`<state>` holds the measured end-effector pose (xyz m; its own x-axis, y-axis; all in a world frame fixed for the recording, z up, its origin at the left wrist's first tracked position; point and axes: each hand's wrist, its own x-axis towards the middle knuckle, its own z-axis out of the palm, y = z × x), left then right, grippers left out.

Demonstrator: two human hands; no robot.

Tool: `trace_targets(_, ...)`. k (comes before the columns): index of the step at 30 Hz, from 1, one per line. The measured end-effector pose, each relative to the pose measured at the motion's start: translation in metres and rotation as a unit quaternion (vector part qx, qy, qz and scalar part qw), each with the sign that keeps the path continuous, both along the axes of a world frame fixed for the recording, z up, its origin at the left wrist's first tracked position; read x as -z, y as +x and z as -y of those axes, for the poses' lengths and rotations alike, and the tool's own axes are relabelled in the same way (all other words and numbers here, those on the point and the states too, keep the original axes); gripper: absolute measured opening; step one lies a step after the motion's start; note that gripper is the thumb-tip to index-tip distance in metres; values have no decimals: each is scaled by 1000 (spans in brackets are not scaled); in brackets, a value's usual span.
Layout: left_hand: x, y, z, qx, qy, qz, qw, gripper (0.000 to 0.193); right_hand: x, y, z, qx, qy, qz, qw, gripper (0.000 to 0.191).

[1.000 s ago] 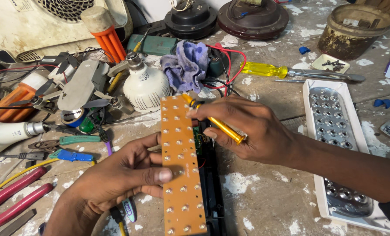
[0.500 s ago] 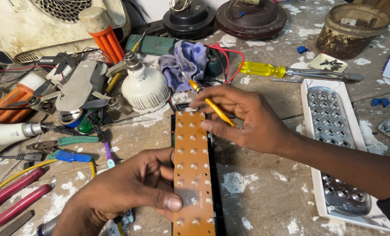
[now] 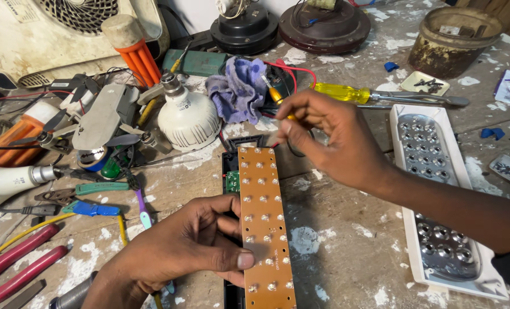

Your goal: The person repairs an LED emergency light on a cluttered workbench. They use a soldering iron to work on the small green circuit board inside the black housing, reposition wires, then fit the LED panel and diffuser plate back into the white housing and close the unit.

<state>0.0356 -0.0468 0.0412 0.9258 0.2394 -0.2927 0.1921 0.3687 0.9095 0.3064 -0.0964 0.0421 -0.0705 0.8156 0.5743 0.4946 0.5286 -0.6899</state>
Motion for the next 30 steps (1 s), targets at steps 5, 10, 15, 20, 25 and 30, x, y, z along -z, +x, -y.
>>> trace_targets(5,-3,5,4,-21,28,-17,999,36,-22,15,15,18,-74,-14,997,10)
trace_targets(10,-1,13,11,-50,75,-31,995,28,-46,38,49,136,-105,253,952,19)
trace_targets(15,9,18,17,-84,84,-16,993,31,-47,60,88,247,-170,356,885,28)
trace_targets(20,16,21,15,-108,70,-18,992,36,-32,85,112,329,-233,393,827,51)
trace_targets(25,16,28,22,-155,93,-63,981,38,-16,102,118,360,-173,397,826,60)
trace_targets(30,13,34,30,-161,122,-52,978,39,-12,110,113,398,-265,396,784,69)
